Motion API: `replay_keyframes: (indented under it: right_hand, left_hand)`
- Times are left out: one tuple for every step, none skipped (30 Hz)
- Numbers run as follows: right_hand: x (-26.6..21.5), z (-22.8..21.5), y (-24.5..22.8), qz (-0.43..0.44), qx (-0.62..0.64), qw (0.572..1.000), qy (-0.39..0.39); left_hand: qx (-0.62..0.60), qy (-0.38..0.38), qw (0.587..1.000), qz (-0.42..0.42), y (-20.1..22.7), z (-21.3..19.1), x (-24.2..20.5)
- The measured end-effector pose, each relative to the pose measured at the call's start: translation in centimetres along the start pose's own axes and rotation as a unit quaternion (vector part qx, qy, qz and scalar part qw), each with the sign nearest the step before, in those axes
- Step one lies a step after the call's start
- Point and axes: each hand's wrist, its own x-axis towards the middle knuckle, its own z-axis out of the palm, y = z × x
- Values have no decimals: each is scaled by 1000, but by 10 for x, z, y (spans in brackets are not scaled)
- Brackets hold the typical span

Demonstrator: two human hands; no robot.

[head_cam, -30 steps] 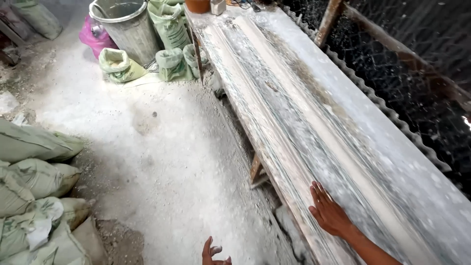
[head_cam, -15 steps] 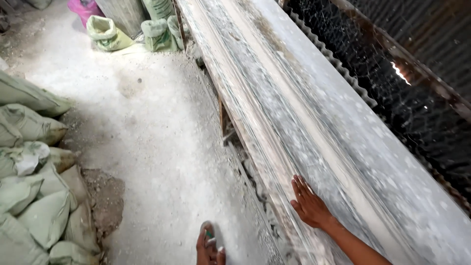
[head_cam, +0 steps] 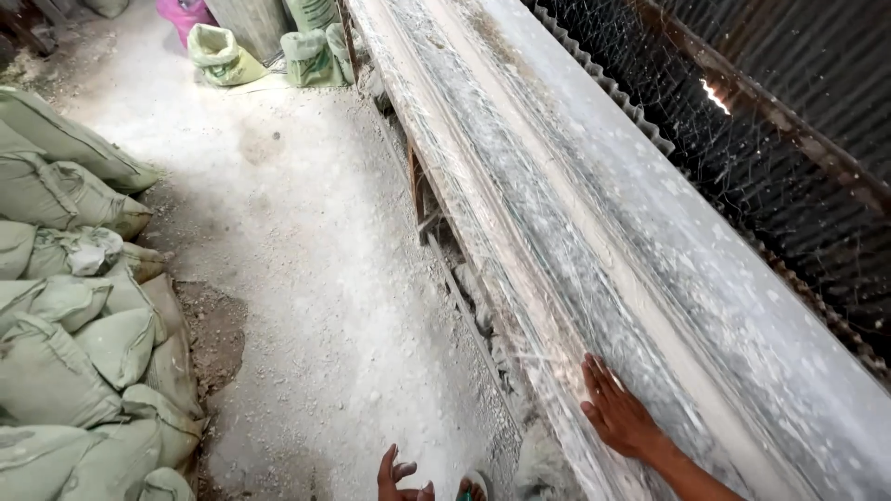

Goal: Casting decorative plaster molding by manually layering plaster mix and fiberglass strands into a long mold.

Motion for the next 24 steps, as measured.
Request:
replay_keyframes:
  right_hand:
    - [-14, 9, 2, -9, -22, 1000, 13]
    - [-22, 11, 7, -9, -21, 1000, 13]
    - [-33, 17, 8, -5, -32, 999, 3]
    - [-45, 24, 10, 0, -44, 999, -7]
    - [-58, 23, 5, 2, -41, 999, -12]
    - [-71, 22, 1, 1, -35, 999, 2]
    - [-80, 20, -1, 0, -30, 999, 15]
    - [-97, 23, -6, 1, -28, 1000, 11]
    - [-112, 23, -10, -5, -34, 999, 21]
    - [-126, 22, -12, -11, -40, 999, 30]
    - [-140, 23, -18, -4, -38, 999, 23]
    - [-153, 23, -22, -3, -25, 1000, 16]
    - [-164, 19, -22, 0, -15, 1000, 12]
    - [-178, 16, -27, 11, -16, 1000, 9]
    - [-189, 13, -32, -1, -16, 1000, 22]
    - [-199, 11, -37, -13, -16, 999, 35]
    - [-210, 14, -35, -8, -15, 999, 32]
    - [-221, 18, -35, 4, -16, 1000, 13]
    - [-228, 20, -32, 13, -18, 1000, -4]
    - [-238, 18, -37, 17, -19, 1000, -4]
    - [-248, 15, -41, 12, -12, 1000, 10]
    - [-259, 13, -46, 7, -6, 1000, 23]
    - [-271, 14, -47, 14, -7, 1000, 21]
    - [-283, 16, -49, 7, -4, 1000, 26]
  left_hand:
    - [-10, -8, 1000, -5, 18, -5, -20]
    - [-9, -8, 1000, -5, 25, -10, -34]
    - [-13, -34, 999, -14, 29, -18, -51]
    - [-18, -61, 998, -22, 33, -25, -68]
    - [-15, -63, 998, -27, 39, -32, -91]
    - [-3, -63, 998, -15, 46, -39, -113]
    - [9, -64, 998, -3, 55, -44, -132]
    - [11, -64, 998, -7, 19, -48, -146]
    - [-10, -46, 999, -17, -15, -52, -159]
    - [-31, -28, 999, -26, -49, -55, -172]
    - [-27, -34, 999, -33, -73, -60, -190]
    - [-47, -8, 998, -27, -96, -64, -208]
    - [-70, 13, 997, -18, -115, -64, -219]
    - [-68, 3, 997, -21, -133, -65, -227]
    - [-69, 8, 997, -14, -150, -68, -234]
    - [-70, 13, 997, -7, -167, -71, -240]
    - [-68, 8, 998, -10, -147, -72, -250]
    - [-37, -6, 999, -19, -126, -73, -259]
    - [-8, -18, 999, -26, -105, -72, -264]
    - [-8, -22, 999, -26, -92, -71, -263]
    - [8, -65, 997, -27, -80, -69, -264]
    - [24, -109, 993, -27, -67, -67, -264]
    - [24, -116, 993, -29, -33, -60, -273]
    - [43, -117, 992, -35, 1, -53, -283]
